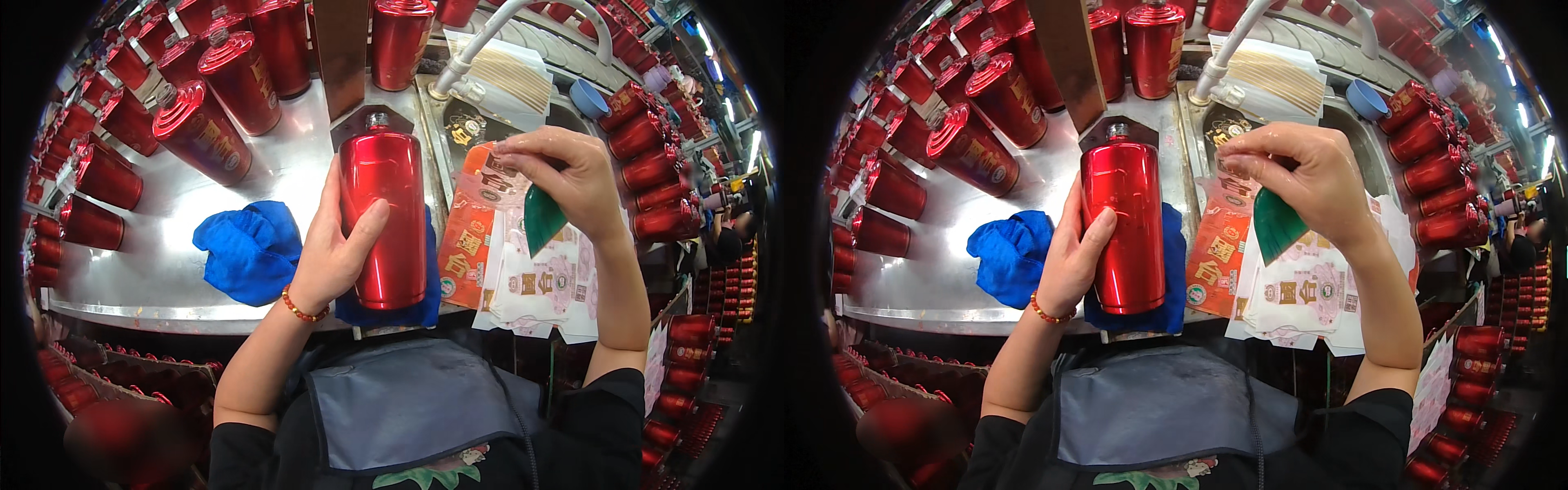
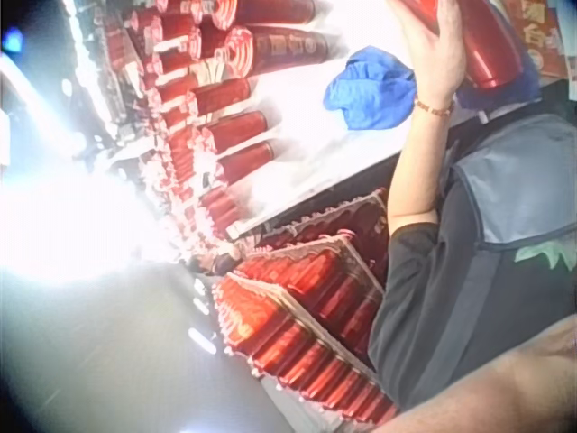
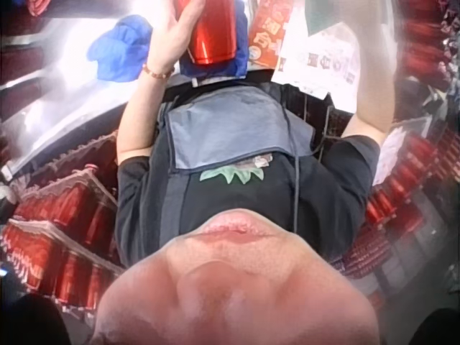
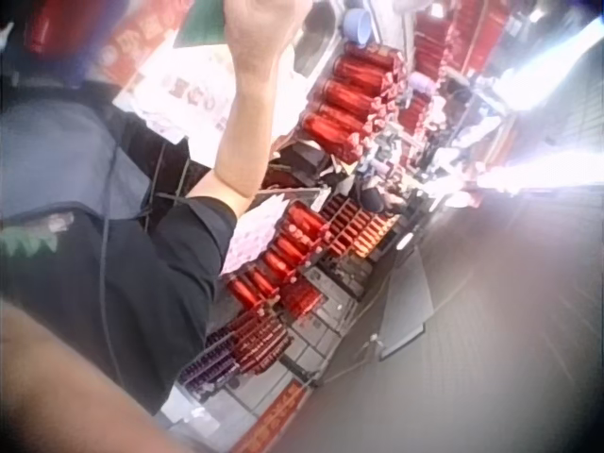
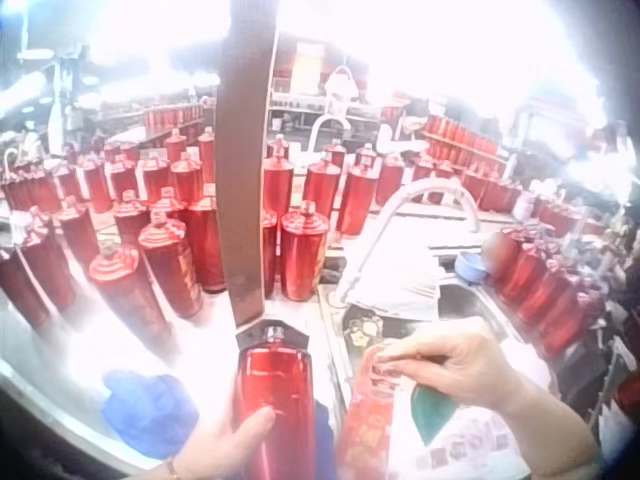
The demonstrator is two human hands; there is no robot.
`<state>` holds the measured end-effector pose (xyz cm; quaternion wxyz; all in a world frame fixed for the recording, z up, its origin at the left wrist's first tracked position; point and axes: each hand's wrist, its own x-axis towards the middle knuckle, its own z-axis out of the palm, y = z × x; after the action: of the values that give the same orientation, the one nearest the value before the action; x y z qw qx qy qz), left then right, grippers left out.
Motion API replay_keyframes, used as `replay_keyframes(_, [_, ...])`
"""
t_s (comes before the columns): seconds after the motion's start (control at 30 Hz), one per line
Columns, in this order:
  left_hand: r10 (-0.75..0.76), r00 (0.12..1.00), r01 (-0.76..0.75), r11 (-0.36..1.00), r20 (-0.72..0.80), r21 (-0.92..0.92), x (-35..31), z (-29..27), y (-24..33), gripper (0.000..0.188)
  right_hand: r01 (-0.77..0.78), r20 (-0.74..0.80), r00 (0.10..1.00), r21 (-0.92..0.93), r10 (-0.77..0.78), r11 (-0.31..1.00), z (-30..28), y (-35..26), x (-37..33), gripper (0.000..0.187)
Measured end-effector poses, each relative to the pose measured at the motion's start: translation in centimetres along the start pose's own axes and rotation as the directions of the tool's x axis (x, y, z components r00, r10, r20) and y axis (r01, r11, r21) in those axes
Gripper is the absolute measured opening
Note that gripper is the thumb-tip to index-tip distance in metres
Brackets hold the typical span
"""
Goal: The person wipes a red cylindrical container with a green sponge and a blue cloth, then applies a sticker to the container. The person repeats the wiping process on the same container multiple times.
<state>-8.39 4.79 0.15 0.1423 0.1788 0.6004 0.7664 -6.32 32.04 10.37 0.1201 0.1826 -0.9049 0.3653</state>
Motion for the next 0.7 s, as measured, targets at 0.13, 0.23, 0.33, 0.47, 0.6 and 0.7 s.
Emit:
replay_keyframes(0.13, [-0.022, 1.0, 0.023, 0.999, 0.004, -0.038, 0.2, -0.2, -0.2, 0.066, 0.086, 0.005, 0.996, 0.017, -0.086, 0.996, 0.4, -1.8, -0.2, 0.014])
replay_keyframes(0.23, [-0.004, 1.0, 0.006, 0.997, -0.022, 0.078, 0.3, 0.1, 0.1, 0.07, 0.13, 0.052, 0.99, 0.066, -0.134, 0.989, 0.0, -4.6, -0.1, 0.014])
replay_keyframes(0.33, [0.009, 0.999, -0.002, 0.983, -0.041, 0.185, 0.5, 0.2, 0.2, 0.073, 0.191, 0.104, 0.973, 0.124, -0.204, 0.974, -1.1, -6.8, 0.2, 0.017])
replay_keyframes(0.47, [-0.03, 0.995, 0.036, 0.997, -0.095, 0.062, 0.1, -0.6, -0.2, 0.073, 0.132, 0.16, 0.964, 0.405, -0.212, 0.905, -0.5, -7.3, 1.1, 0.017])
replay_keyframes(0.6, [0.003, 0.999, -0.006, 0.997, -0.038, -0.083, -0.1, -0.5, 1.2, 0.073, -0.172, 0.295, 0.955, 0.588, -0.011, 0.79, 2.4, -5.5, 2.4, 0.018])
replay_keyframes(0.7, [0.045, 0.998, -0.045, 0.999, 0.033, 0.02, -1.2, -0.9, 0.4, 0.092, -0.317, 0.366, 0.925, 0.593, 0.104, 0.74, 5.4, -2.2, 3.7, 0.015])
